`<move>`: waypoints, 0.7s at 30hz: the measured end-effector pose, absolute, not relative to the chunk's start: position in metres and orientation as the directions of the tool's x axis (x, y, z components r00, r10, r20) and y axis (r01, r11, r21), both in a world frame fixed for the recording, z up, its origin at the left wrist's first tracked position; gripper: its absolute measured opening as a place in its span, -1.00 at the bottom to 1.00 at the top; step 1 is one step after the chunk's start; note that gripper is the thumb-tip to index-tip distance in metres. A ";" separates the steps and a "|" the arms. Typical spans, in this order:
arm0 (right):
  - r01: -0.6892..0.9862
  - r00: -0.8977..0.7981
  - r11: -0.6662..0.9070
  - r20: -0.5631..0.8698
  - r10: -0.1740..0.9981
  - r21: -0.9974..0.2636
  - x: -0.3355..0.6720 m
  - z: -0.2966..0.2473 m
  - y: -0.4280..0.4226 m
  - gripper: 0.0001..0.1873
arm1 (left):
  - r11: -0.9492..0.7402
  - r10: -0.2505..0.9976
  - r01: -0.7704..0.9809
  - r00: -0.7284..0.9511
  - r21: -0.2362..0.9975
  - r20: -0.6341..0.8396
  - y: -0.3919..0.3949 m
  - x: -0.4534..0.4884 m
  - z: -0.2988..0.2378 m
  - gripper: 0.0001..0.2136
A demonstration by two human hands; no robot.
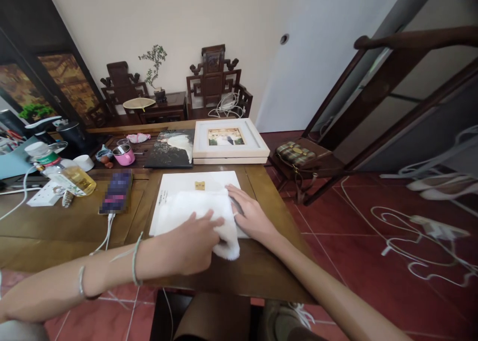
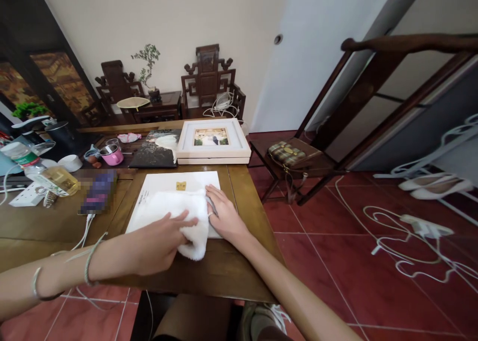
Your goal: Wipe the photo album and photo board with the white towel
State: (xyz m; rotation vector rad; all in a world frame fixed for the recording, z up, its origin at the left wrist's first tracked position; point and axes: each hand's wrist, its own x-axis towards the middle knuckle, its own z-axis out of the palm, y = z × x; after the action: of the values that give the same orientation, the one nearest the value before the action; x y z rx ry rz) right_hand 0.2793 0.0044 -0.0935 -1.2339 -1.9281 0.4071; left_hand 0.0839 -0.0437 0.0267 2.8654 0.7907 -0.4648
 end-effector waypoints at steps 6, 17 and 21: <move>0.626 -0.201 0.475 0.460 0.865 -0.619 0.278 -0.093 0.004 -0.62 | -0.746 0.634 0.666 0.717 0.015 -0.289 0.010 0.083 0.009 -0.56; 0.596 -0.200 0.475 0.454 0.868 -0.647 0.280 -0.093 0.004 -0.59 | -0.794 0.550 0.603 0.769 0.083 -0.325 -0.081 0.067 0.005 -0.61; 0.555 -0.139 0.417 0.414 0.900 -0.720 0.280 -0.092 0.005 -0.63 | -0.781 0.588 0.623 0.756 0.040 -0.287 -0.051 0.070 0.011 -0.57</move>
State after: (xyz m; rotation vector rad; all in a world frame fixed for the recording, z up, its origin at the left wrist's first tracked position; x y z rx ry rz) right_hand 0.2799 0.0052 -0.0918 -1.2514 -1.8183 0.5082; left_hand 0.0698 -0.0514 0.0108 2.8180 0.9772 -0.3931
